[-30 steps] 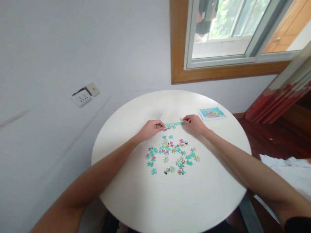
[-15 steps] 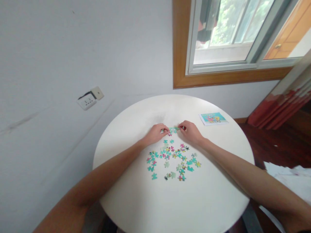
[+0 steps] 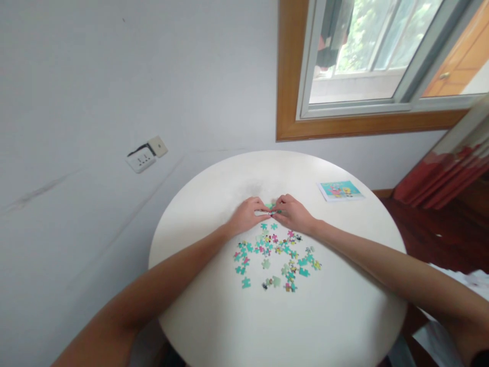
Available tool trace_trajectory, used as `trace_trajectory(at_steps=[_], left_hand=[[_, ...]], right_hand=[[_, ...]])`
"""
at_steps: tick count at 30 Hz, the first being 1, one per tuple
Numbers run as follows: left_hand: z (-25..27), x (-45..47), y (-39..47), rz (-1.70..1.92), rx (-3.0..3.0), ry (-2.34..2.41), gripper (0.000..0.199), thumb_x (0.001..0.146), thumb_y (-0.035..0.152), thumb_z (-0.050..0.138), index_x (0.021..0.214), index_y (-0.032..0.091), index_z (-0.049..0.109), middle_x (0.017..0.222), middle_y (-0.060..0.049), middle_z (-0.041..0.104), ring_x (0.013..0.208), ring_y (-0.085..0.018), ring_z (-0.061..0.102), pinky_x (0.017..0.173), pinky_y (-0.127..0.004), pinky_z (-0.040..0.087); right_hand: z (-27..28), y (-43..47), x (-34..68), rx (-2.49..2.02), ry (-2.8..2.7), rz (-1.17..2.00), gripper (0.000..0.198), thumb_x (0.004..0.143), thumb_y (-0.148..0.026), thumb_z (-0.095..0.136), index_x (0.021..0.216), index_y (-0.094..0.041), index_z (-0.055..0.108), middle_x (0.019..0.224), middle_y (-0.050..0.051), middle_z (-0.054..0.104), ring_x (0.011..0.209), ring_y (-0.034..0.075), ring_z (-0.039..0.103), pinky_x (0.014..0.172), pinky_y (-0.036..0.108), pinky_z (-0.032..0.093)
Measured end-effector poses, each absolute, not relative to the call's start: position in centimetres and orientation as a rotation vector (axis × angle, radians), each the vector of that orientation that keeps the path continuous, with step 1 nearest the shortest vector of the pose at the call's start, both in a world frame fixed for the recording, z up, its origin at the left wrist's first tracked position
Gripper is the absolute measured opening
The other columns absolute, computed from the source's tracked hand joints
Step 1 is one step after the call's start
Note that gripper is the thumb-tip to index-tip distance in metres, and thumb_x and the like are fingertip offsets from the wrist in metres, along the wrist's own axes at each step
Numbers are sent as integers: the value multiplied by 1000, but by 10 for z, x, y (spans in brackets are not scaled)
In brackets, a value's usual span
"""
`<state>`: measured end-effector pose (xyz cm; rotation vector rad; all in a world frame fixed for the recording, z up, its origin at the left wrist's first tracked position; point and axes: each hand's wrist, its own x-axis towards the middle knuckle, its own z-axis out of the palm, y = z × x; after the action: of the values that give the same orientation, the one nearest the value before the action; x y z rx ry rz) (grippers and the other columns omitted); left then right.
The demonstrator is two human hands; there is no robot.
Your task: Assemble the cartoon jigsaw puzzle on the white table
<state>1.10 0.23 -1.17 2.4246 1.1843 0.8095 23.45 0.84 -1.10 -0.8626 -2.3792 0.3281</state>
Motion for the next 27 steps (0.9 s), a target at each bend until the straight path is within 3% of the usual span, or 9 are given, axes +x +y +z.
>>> trace_trajectory(at_steps=[19, 27], left_hand=[[-17, 12, 6, 864, 2372, 1127, 12, 86, 23, 68, 93, 20, 77, 87, -3, 64, 80, -13, 60, 73, -24, 46], [-18, 10, 2, 873, 2397, 1119, 34, 79, 0, 54, 93, 20, 77, 89, -2, 62, 78, -12, 58, 73, -23, 46]], right_hand=[[-17, 6, 234, -822, -2331, 315, 18, 87, -21, 62, 99, -20, 76, 92, 9, 61, 92, 22, 51, 85, 36, 44], [-17, 6, 239, -829, -2289, 302, 44, 75, 4, 50, 99, -21, 77, 93, 8, 61, 91, 22, 50, 85, 35, 44]])
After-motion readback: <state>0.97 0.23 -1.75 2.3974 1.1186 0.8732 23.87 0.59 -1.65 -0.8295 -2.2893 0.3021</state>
